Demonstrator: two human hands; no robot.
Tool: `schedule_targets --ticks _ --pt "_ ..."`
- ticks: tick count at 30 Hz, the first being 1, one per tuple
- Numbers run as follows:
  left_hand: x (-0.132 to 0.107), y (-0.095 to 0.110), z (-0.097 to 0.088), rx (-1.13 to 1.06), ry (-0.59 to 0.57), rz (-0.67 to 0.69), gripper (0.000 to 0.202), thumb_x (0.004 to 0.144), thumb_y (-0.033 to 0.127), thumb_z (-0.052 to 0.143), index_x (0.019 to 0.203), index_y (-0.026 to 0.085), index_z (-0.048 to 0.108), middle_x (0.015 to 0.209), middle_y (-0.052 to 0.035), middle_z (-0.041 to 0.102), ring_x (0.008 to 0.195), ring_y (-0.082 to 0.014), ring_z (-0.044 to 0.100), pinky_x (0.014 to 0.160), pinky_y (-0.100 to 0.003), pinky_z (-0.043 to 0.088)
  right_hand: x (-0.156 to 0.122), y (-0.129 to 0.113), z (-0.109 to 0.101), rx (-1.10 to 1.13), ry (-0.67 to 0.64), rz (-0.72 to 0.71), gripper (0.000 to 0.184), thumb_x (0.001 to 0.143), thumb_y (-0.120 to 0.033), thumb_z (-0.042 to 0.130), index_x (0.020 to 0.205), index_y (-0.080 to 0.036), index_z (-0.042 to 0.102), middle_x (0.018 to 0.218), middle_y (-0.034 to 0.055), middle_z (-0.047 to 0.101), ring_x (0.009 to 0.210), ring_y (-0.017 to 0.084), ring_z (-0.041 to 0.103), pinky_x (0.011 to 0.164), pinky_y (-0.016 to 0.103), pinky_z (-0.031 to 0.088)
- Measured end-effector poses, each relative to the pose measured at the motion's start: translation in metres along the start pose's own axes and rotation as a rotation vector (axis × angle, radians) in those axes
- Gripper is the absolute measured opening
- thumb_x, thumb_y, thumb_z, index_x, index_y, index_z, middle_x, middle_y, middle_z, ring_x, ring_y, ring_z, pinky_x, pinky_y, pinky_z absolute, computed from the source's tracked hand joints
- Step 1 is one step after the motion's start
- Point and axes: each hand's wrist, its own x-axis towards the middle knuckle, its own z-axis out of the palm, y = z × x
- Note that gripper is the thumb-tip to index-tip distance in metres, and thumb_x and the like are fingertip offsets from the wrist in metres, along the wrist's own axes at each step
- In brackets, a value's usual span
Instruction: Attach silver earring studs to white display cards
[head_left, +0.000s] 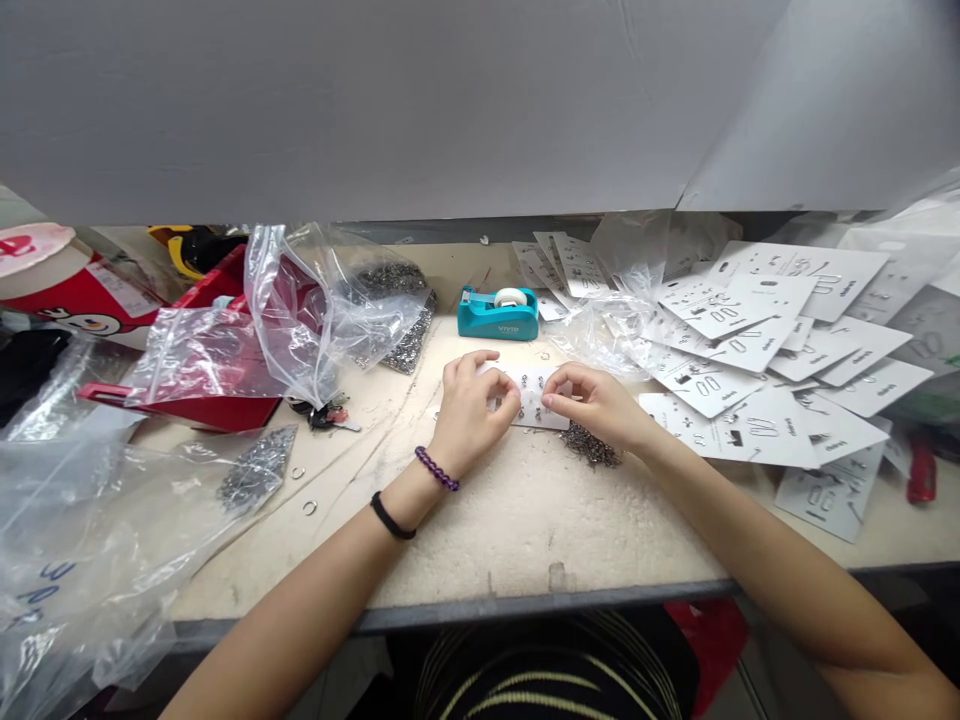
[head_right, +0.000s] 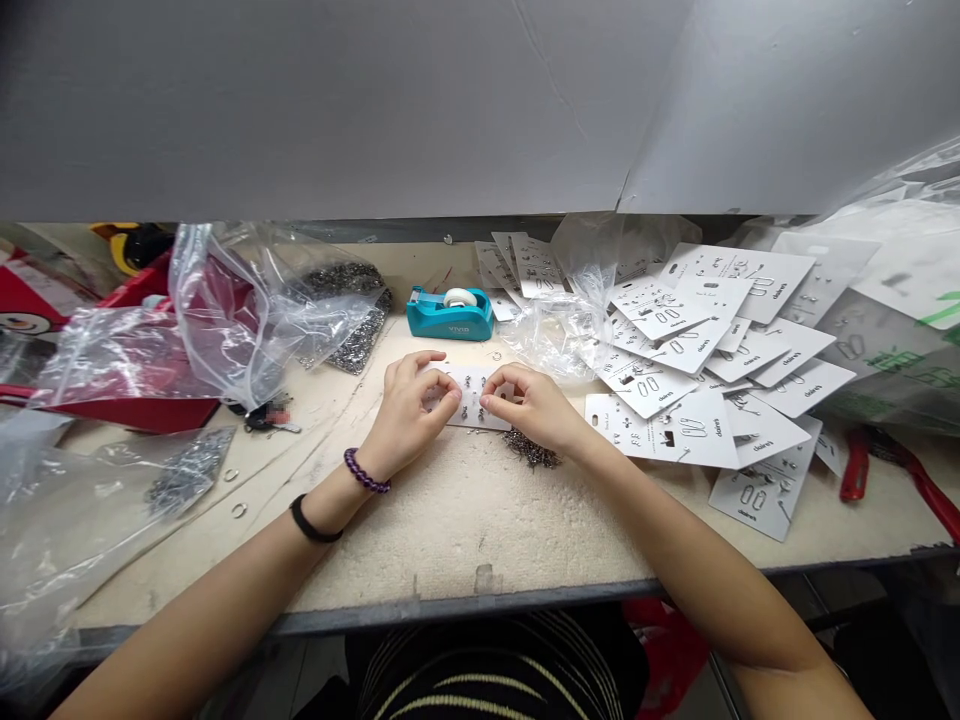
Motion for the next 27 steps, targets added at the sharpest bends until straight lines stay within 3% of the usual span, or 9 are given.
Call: schedule_targets --ticks 7,27 --pt "-0.0008 0.001 -0.0022 -0.037 -0.023 0.004 0.01 0.072 0.021 0.056 0.079 0.021 0.063 0.115 -0.0057 0.047 0.112 -0.0244 0.036 0.099 -0.041 0.029 0.0006 0.0011 0.0022 -0.084 0.041 -0.049 0.009 0.076 -0.025 0.055 0.075 -0.018 0.059 0.08 0.0018 0.058 0.073 0.013 0.054 0.064 0.025 0.042" --pt "-0.002 0.0011 0.0009 0.003 -0.016 0.024 0.01 0.073 0.027 0.058 0.069 0.02 0.064 0.116 -0.0052 0.048 0.111 -0.0256 0.035 0.098 -0.041 0.03 0.0 -0.0008 0.0041 -0.173 0.097 -0.052 0.008 0.073 -0.022 0.058 0.067 -0.018 0.059 0.072 0.0011 0.058 0.067 0.013 0.054 0.061 0.025 0.041"
